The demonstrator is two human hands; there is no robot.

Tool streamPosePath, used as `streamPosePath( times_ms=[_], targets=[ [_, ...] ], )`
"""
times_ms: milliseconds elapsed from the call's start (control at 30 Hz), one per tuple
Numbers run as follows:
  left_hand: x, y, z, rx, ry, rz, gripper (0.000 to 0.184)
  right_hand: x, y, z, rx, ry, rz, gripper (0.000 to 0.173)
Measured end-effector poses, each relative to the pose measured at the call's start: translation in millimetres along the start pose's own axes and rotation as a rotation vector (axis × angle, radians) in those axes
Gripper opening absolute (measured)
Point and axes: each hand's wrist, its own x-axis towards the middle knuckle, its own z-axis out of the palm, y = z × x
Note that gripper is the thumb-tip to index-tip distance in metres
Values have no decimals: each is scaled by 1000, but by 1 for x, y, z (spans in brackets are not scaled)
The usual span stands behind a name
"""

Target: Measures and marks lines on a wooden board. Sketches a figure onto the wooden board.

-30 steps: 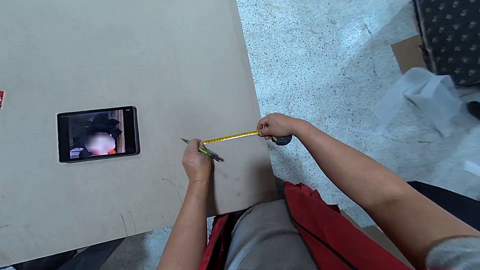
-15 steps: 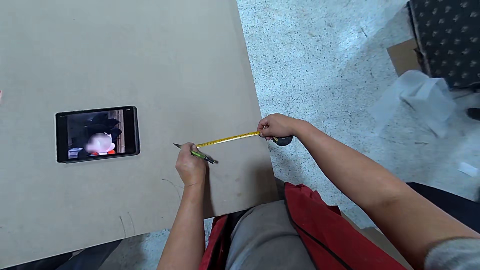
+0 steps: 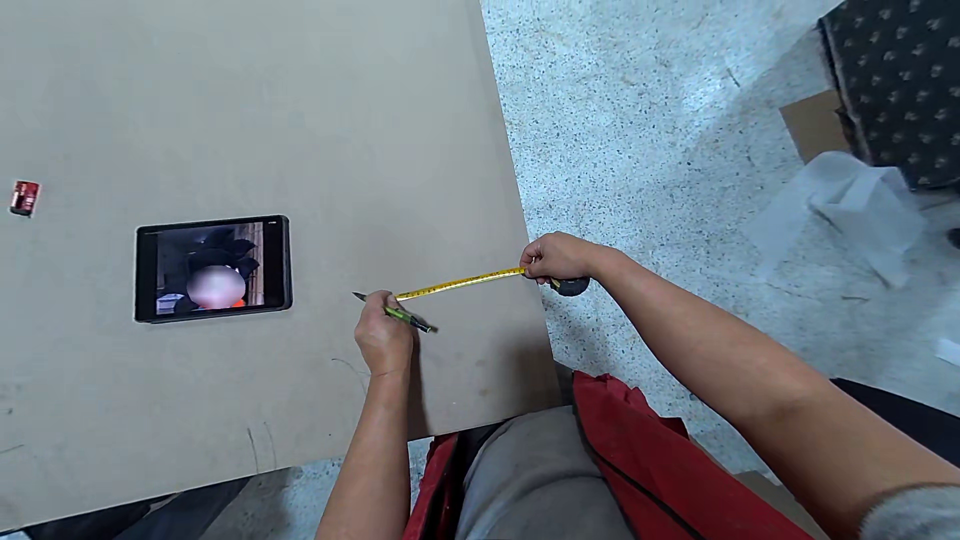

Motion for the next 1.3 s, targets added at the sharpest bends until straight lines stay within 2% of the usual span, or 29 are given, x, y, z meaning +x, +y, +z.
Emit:
streamPosePath(
  times_ms=[133,300,400,467,500,600,700,800,867,1000,1300],
  targets=[
    [-1,-9,2,2,6,71,22,1,2,1,-14,12,11,18],
    [1,-6,2,-26,15,30,22,2,-6,4,-73,54,40,22],
    [-3,-13,0,-329,40,-31,26,-1,-3,6,-111,65,42,24],
    [-5,-24,-6,-643,82,-74,39,1,0,6,-128,77,10,25],
    [-5,-28,-12,-749,85,-152,46,2,1,7,-133,79,-4,25],
    [-1,-43,-20,-834,57,-295,46,4,1,8,-134,86,-17,26],
    [-1,-43,-23,-769,-4,-255,31,3,-1,8,-120,85,4,26],
    [1,-43,-10,-437,27,67,31,2,-2,8,-121,96,16,25],
    [4,-33,-7,-185,-16,162,31,2,-3,8,-130,96,22,25],
    [8,-23,1,-11,-27,141,25,1,-2,7,-102,87,10,24],
    [9,-21,0,-16,11,111,22,1,-1,5,-60,61,-7,21]
  ],
)
